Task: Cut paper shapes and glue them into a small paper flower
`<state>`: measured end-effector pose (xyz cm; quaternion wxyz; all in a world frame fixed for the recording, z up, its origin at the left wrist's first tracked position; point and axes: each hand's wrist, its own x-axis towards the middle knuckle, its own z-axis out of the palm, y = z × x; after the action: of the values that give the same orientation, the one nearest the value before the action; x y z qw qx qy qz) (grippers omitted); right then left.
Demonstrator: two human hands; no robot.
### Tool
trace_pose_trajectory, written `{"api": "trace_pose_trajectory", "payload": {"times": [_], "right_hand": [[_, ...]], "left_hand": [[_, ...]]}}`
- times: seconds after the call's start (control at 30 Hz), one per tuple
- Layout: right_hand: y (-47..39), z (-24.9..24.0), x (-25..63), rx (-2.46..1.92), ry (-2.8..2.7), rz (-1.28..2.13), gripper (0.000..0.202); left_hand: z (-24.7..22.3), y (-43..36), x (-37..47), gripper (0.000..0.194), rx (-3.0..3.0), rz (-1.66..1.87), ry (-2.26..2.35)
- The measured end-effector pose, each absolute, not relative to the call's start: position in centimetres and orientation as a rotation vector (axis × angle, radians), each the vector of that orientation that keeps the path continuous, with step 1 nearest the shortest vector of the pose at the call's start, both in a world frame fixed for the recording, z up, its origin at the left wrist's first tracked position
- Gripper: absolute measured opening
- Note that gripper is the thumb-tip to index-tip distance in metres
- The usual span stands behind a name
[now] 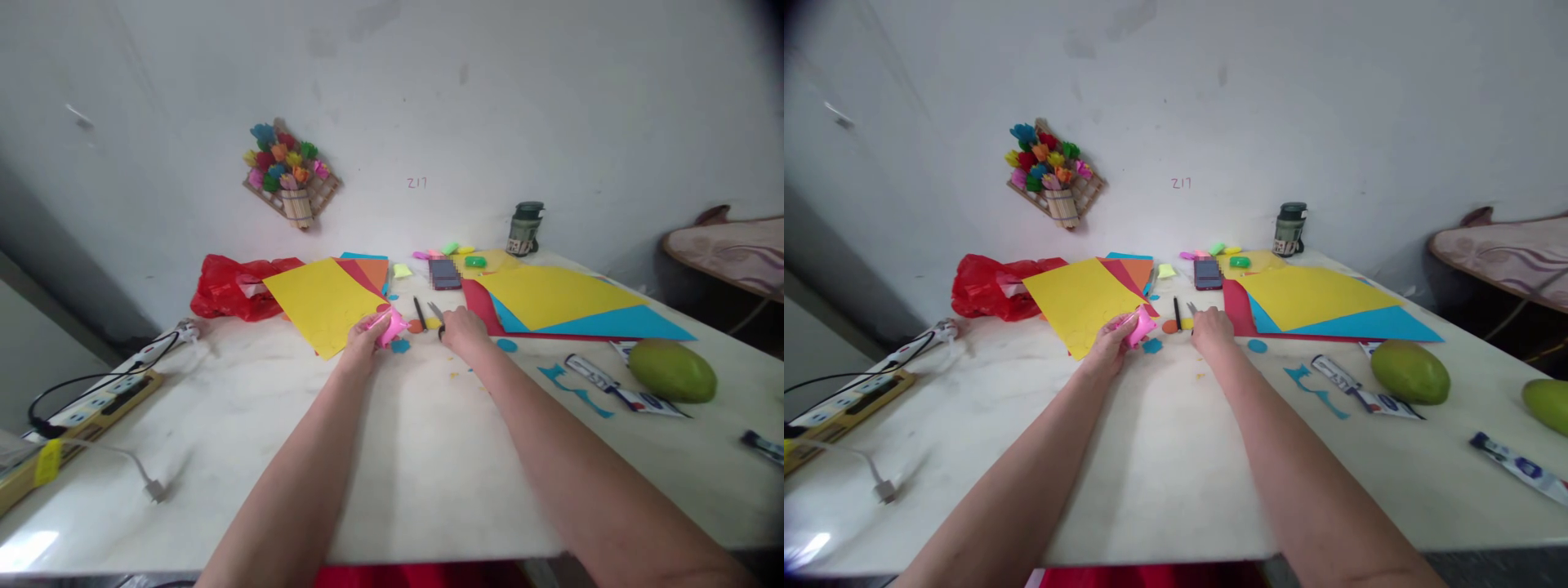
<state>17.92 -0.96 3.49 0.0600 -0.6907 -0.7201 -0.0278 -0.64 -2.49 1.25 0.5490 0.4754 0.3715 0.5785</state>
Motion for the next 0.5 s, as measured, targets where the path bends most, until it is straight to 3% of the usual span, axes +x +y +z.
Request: {"api": "trace_pose_trajectory", "payload": {"times": [0.5], "right_hand": [[-0.7, 4.1, 18.8, -2.108, -2.079, 0.049, 0.026]], "left_hand": [[0.8, -2.3, -0.8, 0.037, 1.079, 1.435, 0.910]]}}
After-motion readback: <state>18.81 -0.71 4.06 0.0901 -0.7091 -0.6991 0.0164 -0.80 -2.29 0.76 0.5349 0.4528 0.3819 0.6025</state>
